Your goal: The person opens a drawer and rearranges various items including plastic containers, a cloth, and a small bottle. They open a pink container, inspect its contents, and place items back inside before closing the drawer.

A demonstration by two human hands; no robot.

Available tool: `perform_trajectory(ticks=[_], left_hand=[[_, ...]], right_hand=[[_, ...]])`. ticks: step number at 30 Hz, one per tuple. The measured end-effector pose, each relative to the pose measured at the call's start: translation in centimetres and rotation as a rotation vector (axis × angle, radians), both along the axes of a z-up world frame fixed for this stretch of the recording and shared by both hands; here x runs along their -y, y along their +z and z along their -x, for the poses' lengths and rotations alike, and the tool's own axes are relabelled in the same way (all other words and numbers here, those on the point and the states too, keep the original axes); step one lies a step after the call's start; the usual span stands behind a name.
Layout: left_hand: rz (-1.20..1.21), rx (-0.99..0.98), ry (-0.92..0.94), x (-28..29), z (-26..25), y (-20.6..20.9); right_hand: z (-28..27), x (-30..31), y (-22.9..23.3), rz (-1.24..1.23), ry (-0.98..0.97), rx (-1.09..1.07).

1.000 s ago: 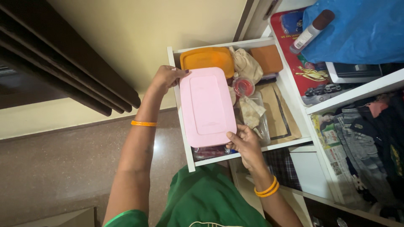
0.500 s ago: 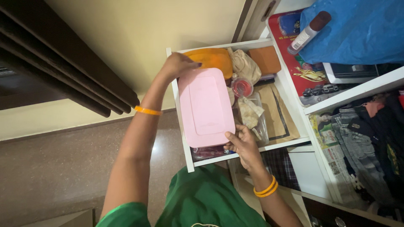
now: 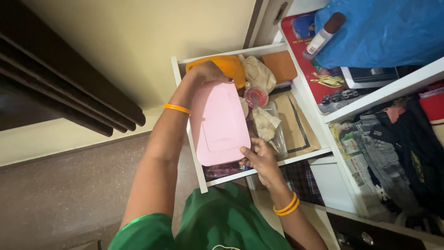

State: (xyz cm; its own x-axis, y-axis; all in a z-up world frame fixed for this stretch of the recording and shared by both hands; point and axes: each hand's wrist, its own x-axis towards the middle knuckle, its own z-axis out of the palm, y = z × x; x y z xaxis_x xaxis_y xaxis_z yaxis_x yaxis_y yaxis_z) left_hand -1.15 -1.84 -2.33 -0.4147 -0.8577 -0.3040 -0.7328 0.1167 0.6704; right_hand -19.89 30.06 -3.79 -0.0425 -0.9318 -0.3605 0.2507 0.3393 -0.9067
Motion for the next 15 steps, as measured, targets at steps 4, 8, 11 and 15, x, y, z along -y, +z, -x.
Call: perform_trajectory(ticks=[4,8,11,15], left_hand=[[-0.066,-0.174,0.084,0.5,0.2,-1.4],[-0.054,-0.352,0.09,0.2,0.2,-1.9],[0.003,-0.161,0.063,-0.7,-0.9,-1.6],[0.178,-0.776,0.392,-1.6,-3.0,-0.3]], right_hand=[[0.1,0.0,-0.4,0.008,-0.009,-0.011],[0.0,0.0,-0.3,0.009,-0.011,-0.002],[-0.2,0.0,-0.1,-0.009,-0.017,0.005],[0.2,0.1,0.0,-0.029,0.016,0.0]])
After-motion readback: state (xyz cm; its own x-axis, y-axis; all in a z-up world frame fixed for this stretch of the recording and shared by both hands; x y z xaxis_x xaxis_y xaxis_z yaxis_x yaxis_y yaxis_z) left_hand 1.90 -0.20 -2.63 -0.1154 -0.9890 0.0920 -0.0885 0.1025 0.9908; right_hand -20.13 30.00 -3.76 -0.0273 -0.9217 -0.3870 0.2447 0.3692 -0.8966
